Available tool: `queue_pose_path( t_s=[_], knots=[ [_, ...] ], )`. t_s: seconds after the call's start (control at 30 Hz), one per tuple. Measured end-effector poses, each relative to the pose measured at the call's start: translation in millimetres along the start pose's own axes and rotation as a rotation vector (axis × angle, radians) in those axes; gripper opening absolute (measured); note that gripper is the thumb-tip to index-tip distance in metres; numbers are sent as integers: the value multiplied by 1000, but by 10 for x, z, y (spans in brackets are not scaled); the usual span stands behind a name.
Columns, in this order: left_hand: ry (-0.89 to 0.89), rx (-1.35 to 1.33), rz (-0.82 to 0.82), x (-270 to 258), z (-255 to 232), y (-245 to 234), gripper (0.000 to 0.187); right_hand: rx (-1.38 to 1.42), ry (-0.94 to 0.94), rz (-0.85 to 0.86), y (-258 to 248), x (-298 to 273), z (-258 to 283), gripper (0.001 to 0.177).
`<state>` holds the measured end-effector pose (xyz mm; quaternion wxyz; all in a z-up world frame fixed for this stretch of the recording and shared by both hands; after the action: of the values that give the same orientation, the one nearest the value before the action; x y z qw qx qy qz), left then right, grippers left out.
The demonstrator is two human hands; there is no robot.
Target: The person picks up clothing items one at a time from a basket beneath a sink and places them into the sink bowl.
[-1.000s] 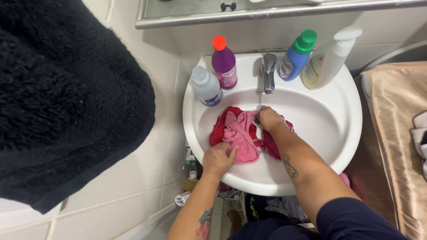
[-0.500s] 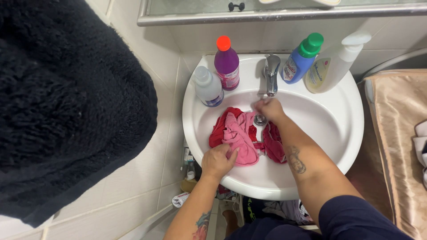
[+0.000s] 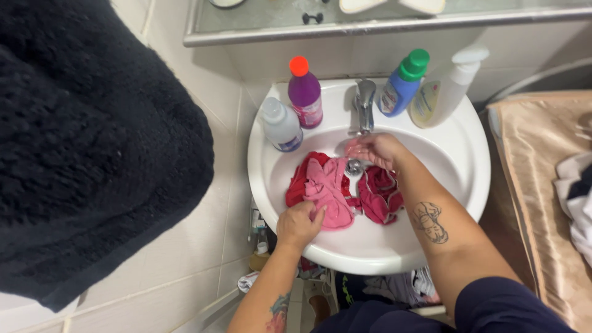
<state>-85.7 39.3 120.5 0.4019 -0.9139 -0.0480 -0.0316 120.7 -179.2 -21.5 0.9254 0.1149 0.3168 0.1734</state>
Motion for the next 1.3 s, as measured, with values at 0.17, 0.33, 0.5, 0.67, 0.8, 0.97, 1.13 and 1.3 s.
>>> queue_pose_path(
  t_s=[0.17,0.33,0.5,0.67,0.8,0.97,1.13,1.3],
  knots=[
    [-34,23,29,-2,45,45,34,-420,-96,-122,-87,-235,-4,32],
    [-19,120,149,-55,4,155,33,-1134,-251,-320,37,-999,277,39],
    [-56,230,336,-117,-51,266,30,-1075,-164,-433,-15,-1579,-19,25],
    [-82,309,415,-179,-58,348,32,-1211,-138,-288,259,-1846,-120,45],
    [-64,333,416,-206,-37,423,33,-1278,-856,-518,846,-1957,926,81],
    [-50,332,401,-207,19,489,36,-1491,-587,-471,1152,-1373,1387,89],
    [-55,343,422,-190,71,533,37,-1659,-417,-330,1035,-1308,1241,84],
    [-104,355,464,-218,12,468,37,-1150,-778,-393,889,-2230,958,60]
  ],
)
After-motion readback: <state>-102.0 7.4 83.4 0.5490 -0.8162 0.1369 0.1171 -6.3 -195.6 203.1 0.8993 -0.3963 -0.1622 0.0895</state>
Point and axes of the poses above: each hand's wrist, its own x-axis towards the middle knuckle, its own y-axis out of the palm, z = x × y, the point moved 10 cm from there along x, towards the middle knuckle, and after that the axes turned 2 degrees about -x, right-handed, at the moved point
